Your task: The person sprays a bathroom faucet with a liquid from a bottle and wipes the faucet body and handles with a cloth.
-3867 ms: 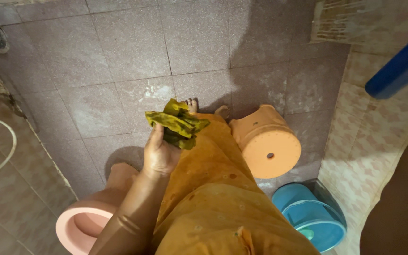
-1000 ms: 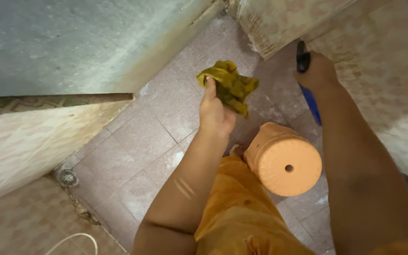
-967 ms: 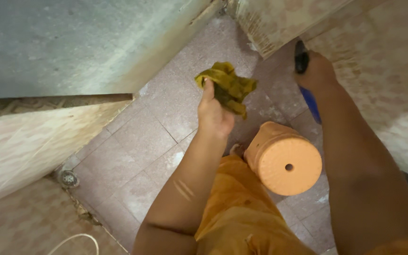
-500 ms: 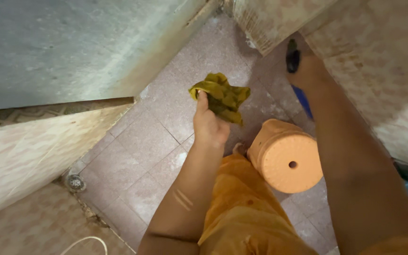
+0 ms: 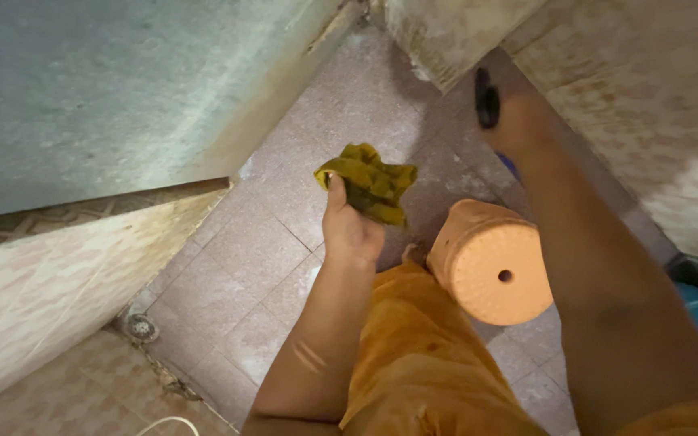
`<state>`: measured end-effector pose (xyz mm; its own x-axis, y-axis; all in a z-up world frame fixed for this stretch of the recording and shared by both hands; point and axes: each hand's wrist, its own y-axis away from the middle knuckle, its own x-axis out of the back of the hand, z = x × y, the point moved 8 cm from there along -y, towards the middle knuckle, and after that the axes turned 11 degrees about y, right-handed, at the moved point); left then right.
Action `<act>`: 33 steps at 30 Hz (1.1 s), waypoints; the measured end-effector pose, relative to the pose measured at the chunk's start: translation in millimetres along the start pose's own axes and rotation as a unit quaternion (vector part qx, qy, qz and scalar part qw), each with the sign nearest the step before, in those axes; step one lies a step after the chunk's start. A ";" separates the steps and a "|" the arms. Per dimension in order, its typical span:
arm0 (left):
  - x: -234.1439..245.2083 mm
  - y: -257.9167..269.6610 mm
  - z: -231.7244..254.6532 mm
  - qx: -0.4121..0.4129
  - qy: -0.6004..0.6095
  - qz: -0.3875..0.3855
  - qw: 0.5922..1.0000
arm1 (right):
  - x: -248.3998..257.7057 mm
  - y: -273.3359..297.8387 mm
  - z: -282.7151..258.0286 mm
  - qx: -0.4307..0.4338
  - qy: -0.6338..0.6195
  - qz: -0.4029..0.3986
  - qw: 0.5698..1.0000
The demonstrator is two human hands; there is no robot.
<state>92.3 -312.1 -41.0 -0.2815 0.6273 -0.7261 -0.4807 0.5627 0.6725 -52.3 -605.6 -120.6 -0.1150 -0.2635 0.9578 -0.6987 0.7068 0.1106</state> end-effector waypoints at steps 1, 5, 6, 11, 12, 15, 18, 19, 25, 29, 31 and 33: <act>0.8 0.2 -1.9 0.011 -0.007 0.013 1.000 | -17.2 4.5 12.7 -0.038 0.040 -0.065 0.996; -2.7 5.8 -1.2 0.014 -0.025 -0.001 1.000 | -13.8 34.3 35.2 -0.019 0.013 0.025 0.999; -5.8 6.7 -0.4 0.011 -0.026 -0.021 0.999 | -6.8 44.8 39.3 -0.001 -0.023 0.057 0.998; -8.5 15.0 -3.7 0.037 -0.045 -0.033 0.998 | 12.3 101.1 85.1 -0.081 -0.182 0.127 0.972; -5.7 17.1 -3.2 0.037 -0.071 -0.017 0.997 | 13.9 110.5 90.5 -0.087 -0.180 0.139 0.970; -9.2 20.4 -8.7 0.042 -0.088 -0.031 0.995 | 3.2 119.1 101.0 -0.104 -0.184 0.136 0.968; -13.6 20.9 -15.1 0.051 -0.095 -0.045 0.993 | -22.9 110.1 104.0 -0.132 -0.214 0.097 0.963; -12.8 19.7 -16.3 0.052 -0.106 -0.028 0.993 | -33.6 105.0 103.3 -0.148 -0.235 0.075 0.958; -28.6 23.9 -22.5 0.053 -0.178 -0.044 0.982 | -33.2 108.1 79.8 -0.129 -0.234 0.121 0.956; -41.3 26.8 -29.7 0.062 -0.176 -0.066 0.980 | -29.8 127.8 98.0 -0.198 -0.221 0.109 0.949; -38.8 28.2 -29.0 0.056 -0.196 -0.039 0.978 | -22.9 134.8 107.2 -0.177 -0.187 0.161 0.953; -39.2 27.9 -34.7 0.069 -0.200 -0.045 0.976 | -29.7 138.4 121.5 -0.208 -0.175 0.152 0.950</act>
<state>61.0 -339.7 1.2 0.1166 0.7170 -0.6872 -0.3644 0.6746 0.6420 -231.4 -579.7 -165.9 -0.5458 -0.1572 0.8231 -0.2644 0.9644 0.0088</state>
